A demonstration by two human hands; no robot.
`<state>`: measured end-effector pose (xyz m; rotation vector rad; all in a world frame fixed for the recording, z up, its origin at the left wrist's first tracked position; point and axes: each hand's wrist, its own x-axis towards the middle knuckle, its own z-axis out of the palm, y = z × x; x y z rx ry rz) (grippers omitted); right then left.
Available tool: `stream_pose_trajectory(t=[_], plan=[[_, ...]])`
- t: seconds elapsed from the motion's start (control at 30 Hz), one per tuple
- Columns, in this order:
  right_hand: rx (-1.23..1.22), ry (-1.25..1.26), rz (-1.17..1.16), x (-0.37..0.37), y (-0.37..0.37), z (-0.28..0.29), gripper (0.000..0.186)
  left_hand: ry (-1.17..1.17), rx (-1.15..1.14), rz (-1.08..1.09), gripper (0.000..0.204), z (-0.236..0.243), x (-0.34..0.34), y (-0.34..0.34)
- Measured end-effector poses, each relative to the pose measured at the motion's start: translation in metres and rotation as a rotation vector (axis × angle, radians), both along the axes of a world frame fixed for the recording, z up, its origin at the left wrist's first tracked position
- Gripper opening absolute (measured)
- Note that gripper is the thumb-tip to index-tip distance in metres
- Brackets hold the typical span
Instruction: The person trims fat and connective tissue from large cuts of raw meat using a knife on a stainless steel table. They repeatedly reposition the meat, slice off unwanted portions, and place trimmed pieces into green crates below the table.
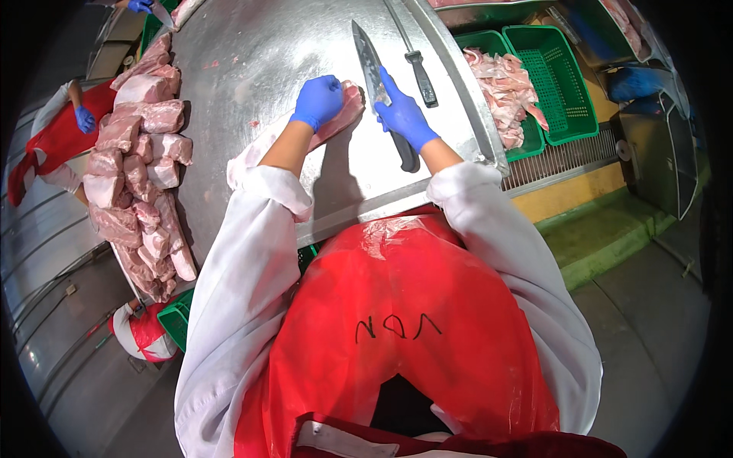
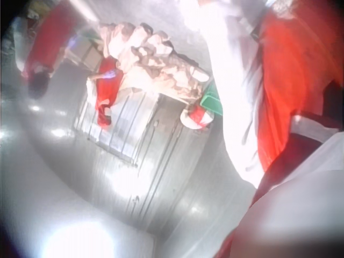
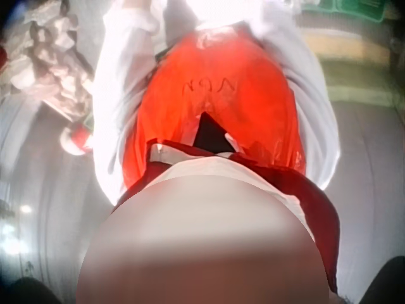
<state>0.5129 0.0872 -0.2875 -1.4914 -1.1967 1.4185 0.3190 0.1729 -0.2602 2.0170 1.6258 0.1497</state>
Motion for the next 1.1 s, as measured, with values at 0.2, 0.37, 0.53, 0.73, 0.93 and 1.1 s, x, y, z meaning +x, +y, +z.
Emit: stream_pose_trajectory(t=[0.2,0.37,0.53,0.73,0.93,1.1], plan=[[-0.136,0.036,0.127,-0.007,0.025,-0.014,0.080,-0.117,0.401,0.153,0.015,-0.038,-0.126,-0.028],[-0.226,0.132,0.222,0.000,-0.001,0.003,0.079,0.198,0.534,0.224,0.019,-0.052,-0.181,-0.078],[-0.206,0.142,0.167,-0.011,0.017,0.003,0.079,0.326,0.530,0.235,0.024,-0.059,-0.161,-0.069],[-0.156,0.080,0.141,-0.015,-0.038,0.013,0.079,0.315,0.540,0.223,0.025,-0.057,-0.163,-0.073],[-0.112,0.065,0.199,-0.040,-0.043,0.024,0.080,0.382,0.517,0.236,0.027,-0.061,-0.168,-0.071],[-0.225,0.082,0.194,-0.037,-0.042,0.018,0.078,0.355,0.486,0.210,0.028,-0.065,-0.169,-0.072]])
